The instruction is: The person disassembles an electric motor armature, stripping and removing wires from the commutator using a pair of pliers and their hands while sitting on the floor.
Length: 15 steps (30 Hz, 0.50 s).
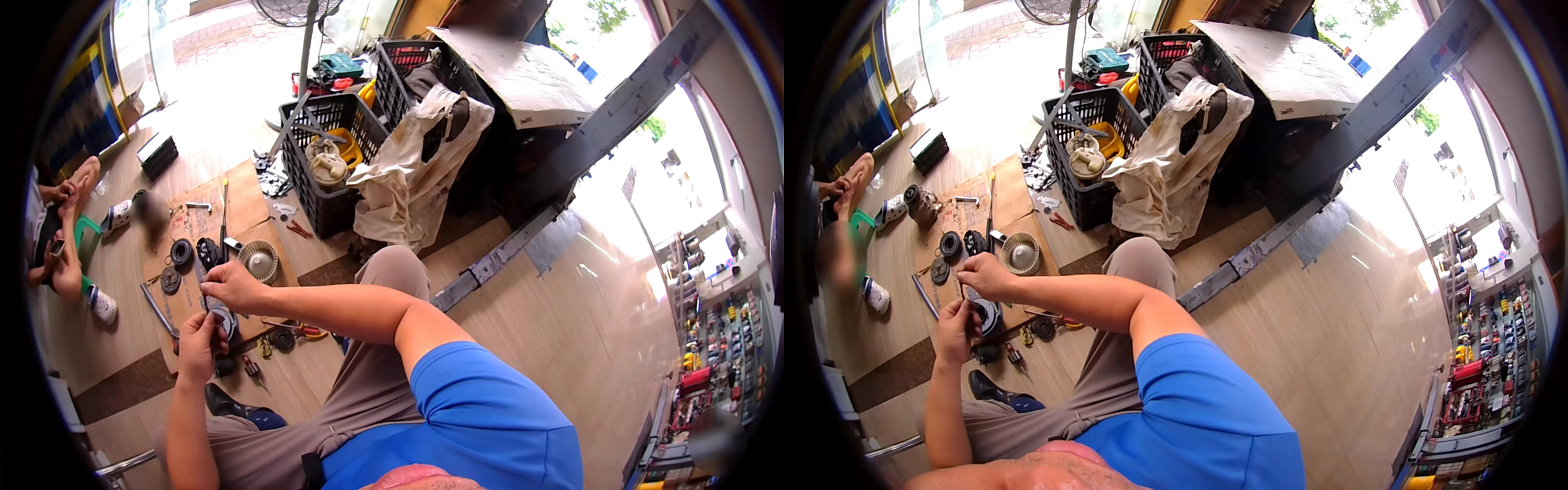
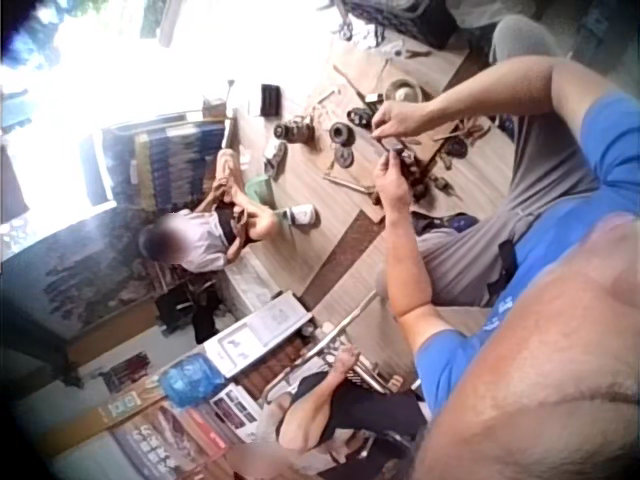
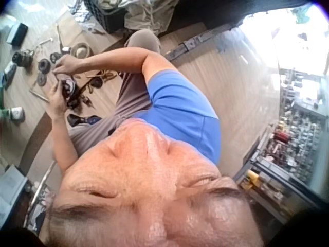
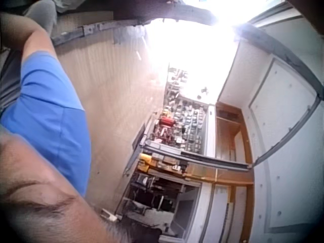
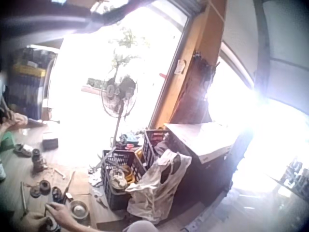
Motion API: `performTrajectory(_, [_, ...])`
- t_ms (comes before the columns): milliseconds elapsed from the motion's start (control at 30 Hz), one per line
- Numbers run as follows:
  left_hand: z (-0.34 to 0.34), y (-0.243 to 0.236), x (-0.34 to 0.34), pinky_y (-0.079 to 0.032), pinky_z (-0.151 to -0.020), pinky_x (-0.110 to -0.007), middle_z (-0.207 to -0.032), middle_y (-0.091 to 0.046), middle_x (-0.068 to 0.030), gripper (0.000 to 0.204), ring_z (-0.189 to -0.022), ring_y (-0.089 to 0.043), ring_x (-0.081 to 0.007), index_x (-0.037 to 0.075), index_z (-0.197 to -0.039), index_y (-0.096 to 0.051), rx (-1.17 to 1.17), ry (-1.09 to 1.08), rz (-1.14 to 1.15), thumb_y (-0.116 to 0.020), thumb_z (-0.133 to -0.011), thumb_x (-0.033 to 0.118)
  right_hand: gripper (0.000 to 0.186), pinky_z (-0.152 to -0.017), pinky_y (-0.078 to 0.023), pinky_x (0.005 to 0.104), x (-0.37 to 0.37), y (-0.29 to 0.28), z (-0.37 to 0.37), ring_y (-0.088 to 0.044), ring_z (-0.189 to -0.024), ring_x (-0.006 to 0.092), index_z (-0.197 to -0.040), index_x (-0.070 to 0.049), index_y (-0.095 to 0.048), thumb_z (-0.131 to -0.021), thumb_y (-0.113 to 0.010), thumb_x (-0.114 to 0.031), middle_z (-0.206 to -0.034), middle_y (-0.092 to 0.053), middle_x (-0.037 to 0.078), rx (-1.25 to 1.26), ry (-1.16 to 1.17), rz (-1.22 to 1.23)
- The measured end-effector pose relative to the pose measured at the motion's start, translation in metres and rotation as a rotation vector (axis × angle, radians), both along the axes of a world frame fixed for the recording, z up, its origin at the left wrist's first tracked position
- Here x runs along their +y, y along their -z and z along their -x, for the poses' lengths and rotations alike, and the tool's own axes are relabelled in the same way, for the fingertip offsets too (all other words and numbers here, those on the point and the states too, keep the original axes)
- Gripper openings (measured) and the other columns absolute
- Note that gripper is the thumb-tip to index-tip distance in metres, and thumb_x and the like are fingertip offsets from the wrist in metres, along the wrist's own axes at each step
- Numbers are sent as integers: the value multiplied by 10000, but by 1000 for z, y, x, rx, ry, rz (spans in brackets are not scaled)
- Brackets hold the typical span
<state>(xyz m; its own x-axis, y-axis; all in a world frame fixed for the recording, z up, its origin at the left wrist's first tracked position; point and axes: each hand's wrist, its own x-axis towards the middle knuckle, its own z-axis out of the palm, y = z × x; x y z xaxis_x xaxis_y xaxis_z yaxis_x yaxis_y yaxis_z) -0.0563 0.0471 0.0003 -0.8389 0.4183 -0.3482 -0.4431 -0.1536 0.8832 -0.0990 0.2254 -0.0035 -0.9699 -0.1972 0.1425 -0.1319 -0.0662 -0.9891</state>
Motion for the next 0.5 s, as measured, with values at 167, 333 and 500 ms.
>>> performTrajectory(167, [0, 2, 8, -434, -454, -225, -659, -595, -7, 212, -499, -526, -85, 41, -893, -618, 179, -66, 349, -522, -1009, 190, 275, -612, -472, 415, -3, 6, -4, -617, -610, 272, -801, 58, -644, -893, -605, -198, -695, -605, 251, -9, 104, -238])
performTrajectory(333, [2, 18, 14, -474, -500, -365, -632, -592, -110, 207, -525, -587, -200, -2, -861, -605, 750, -115, 808, -525, -976, 150, 267, -590, -479, 382, -4, 13, -1, -622, -604, 208, -809, 74, -649, -891, -605, -176, -619, -600, 181, 70, 212, -401])
performTrajectory(500, [-3, 14, 21, -502, -566, -447, -693, -623, -173, 154, -625, -639, -346, 32, -784, -564, 1201, -67, 1335, -532, -910, 114, 265, -594, -496, 384, -6, 12, -2, -635, -600, 223, -799, 69, -666, -881, -589, -170, -617, -616, 176, -228, 164, -290])
